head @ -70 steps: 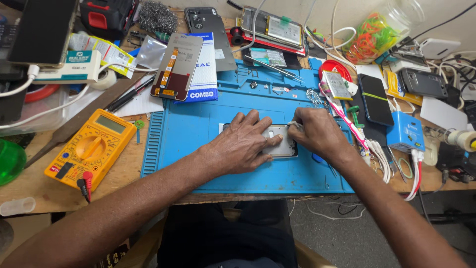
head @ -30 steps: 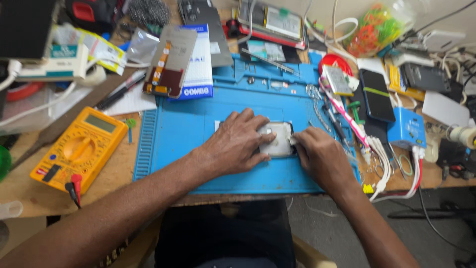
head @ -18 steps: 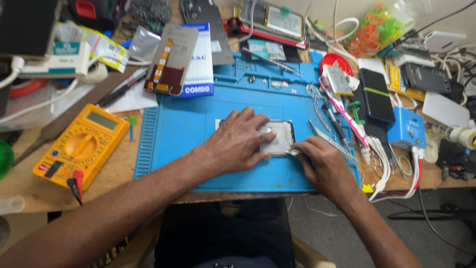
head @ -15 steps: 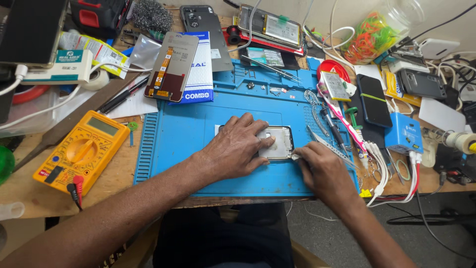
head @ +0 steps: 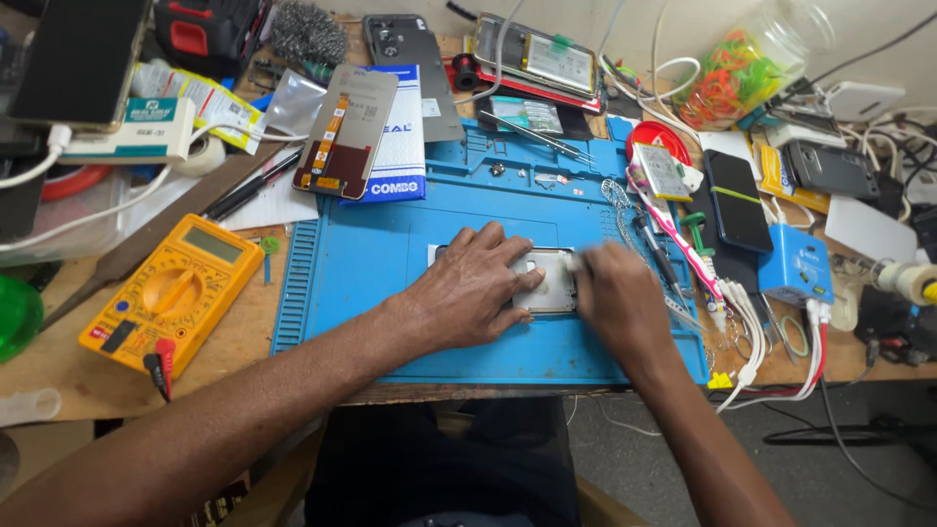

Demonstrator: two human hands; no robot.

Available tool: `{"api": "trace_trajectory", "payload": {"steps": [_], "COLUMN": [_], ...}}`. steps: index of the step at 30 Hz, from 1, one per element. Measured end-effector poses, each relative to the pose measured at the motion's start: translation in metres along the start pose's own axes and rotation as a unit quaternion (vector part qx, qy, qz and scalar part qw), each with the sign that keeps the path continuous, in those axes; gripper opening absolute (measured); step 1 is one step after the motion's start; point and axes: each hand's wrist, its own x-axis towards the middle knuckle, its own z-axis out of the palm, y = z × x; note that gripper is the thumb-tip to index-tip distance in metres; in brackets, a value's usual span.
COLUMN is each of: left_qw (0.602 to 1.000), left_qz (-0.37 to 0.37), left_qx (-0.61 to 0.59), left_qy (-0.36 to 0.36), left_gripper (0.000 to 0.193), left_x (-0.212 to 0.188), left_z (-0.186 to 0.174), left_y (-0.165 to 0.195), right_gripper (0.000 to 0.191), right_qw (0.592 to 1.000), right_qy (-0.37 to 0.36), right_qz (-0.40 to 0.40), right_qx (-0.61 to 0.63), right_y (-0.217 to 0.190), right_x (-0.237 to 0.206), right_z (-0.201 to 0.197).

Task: The person cleans the back of a disassembled smartphone with a cloth and then uses a metal tool to pry and remove a small component from the device's rear. They then handle a new screen assembly, peeling off a protective film before placing it on the workbench.

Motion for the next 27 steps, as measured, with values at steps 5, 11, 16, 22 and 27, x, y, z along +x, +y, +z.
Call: {"api": "trace_trajectory", "payload": {"steps": [5, 11, 16, 22, 27], "left_qw": [0.999, 1.0, 0.999, 0.999, 1.0], "left_qz": [0.002, 0.006, 0.008, 0.012, 0.007], "left_qx": [-0.005, 0.004, 0.001, 0.0, -0.007], "left_qy": [0.036, 0.021, 0.049, 0.039, 0.01], "left_gripper": [0.049, 0.047, 0.048, 0.05, 0.048], "left_x": [0.001, -0.003, -0.005, -0.004, -0.005], "left_z": [0.004, 0.007, 0.009, 0.013, 0.007], "left_y": [-0.002, -0.007, -0.011, -0.011, -0.009], "right_gripper": [0.01, 0.008, 0.01, 0.012, 0.01], "right_qw": [0.999, 0.999, 0.997, 0.995, 0.996], "right_qy": [0.034, 0.035, 0.041, 0.019, 0.05], "right_qz": [-0.004, 0.012, 0.037, 0.093, 0.057], "right_qx": [0.029, 0.012, 0.056, 0.043, 0.052], "right_y": [-0.006, -0.018, -0.016, -0.012, -0.007], "right_x": [0.003, 0.004, -0.003, 0.002, 0.01], "right_z": [0.004, 0.002, 0.007, 0.011, 0.018]}}
